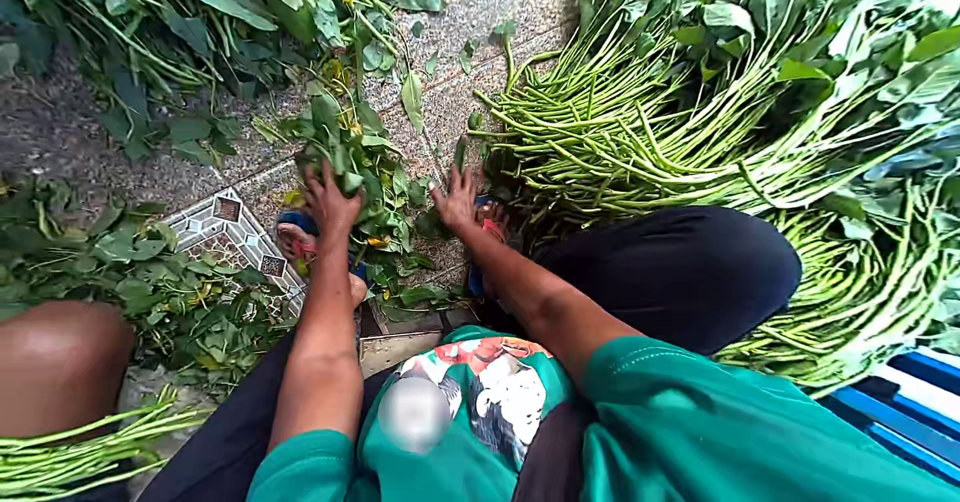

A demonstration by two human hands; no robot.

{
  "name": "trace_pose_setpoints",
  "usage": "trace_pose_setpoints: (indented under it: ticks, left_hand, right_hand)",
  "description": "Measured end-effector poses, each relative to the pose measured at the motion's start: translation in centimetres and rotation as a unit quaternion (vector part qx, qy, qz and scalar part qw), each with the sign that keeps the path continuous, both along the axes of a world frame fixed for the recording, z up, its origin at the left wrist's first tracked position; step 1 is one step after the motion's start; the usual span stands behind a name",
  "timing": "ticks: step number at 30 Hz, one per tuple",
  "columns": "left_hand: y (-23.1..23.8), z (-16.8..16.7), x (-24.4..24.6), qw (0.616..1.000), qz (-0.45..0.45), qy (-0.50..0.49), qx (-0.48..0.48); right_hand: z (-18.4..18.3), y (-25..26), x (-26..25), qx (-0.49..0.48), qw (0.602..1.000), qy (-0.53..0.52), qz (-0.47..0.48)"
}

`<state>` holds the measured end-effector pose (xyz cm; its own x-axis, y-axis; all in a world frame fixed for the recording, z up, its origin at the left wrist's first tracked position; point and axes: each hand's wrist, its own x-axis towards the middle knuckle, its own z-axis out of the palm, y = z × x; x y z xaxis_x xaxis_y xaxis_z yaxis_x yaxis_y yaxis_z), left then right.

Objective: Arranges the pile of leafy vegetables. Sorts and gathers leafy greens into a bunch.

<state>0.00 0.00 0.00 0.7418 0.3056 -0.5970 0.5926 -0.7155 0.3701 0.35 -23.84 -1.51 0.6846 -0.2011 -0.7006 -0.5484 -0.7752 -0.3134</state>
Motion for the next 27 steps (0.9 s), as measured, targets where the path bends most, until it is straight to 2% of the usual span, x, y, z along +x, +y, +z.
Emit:
trace_pose_setpoints:
  ticks: [2,4,6,7,8,9,10,11,13,17,20,21,23,25,26,27]
  left_hand:
    - [-2.9,1.2,-1.2,0.999,-0.007,-0.007,-0.032]
    - [-5.3,-0.3,-2.1,0.996,0.041,-0.012,-0.076]
    - [-7.3,-1.8,-4.0,0.969,0.129,-0.053,-0.204]
    - [-7.7,-2.2,-5.5,0.923,0.208,-0.071,-0.315]
    - [-8.0,-2.3,-6.2,0.854,0.322,-0.085,-0.4]
    - [-7.9,-1.7,-5.9,0.778,0.435,-0.085,-0.446]
    - [-7.1,-0.9,-5.6,0.717,0.5,-0.075,-0.479]
    - [-6.0,-0.1,-5.5,0.681,0.522,-0.061,-0.51]
    - [-4.7,1.3,-5.2,0.656,0.511,-0.028,-0.555]
    - [-3.6,4.3,-3.3,0.69,0.459,0.016,-0.559]
    - [-2.5,6.7,0.7,0.677,0.396,0.018,-0.62]
    - [-2.1,7.8,2.4,0.686,0.364,0.009,-0.629]
    - [-1.2,10.5,5.7,0.734,0.319,-0.004,-0.6]
    - [0.5,13.2,8.0,0.809,0.262,-0.019,-0.525]
    - [1.7,14.5,8.5,0.85,0.216,-0.023,-0.48]
    - [3.0,15.6,8.6,0.887,0.164,-0.02,-0.432]
  right_hand:
    - [-0.3,1.9,-1.0,0.059,0.998,-0.013,-0.018]
    - [-0.2,4.1,-1.2,0.159,0.986,-0.029,-0.048]
    - [0.1,6.2,-2.0,0.255,0.966,-0.025,-0.047]
    - [0.2,6.9,-2.5,0.288,0.957,-0.011,-0.04]
    - [0.0,7.2,-2.8,0.305,0.952,0.006,-0.022]
    - [-0.3,7.2,-2.8,0.317,0.948,0.022,0.005]
    - [-0.6,6.9,-2.8,0.324,0.945,0.037,0.028]
    - [-0.9,6.8,-3.0,0.326,0.943,0.045,0.043]
    - [-1.5,6.7,-2.7,0.327,0.942,0.048,0.062]
    - [0.0,5.6,1.7,0.391,0.917,0.059,0.046]
    - [3.2,3.8,9.1,0.389,0.911,0.084,0.107]
    - [5.3,3.1,12.5,0.365,0.917,0.075,0.143]
    - [9.6,0.4,20.6,0.292,0.933,0.044,0.207]
    - [13.1,-4.9,29.5,0.21,0.948,-0.062,0.229]
    - [16.4,-7.9,33.5,0.157,0.956,-0.129,0.21]
    - [21.4,-10.3,36.3,0.092,0.961,-0.196,0.169]
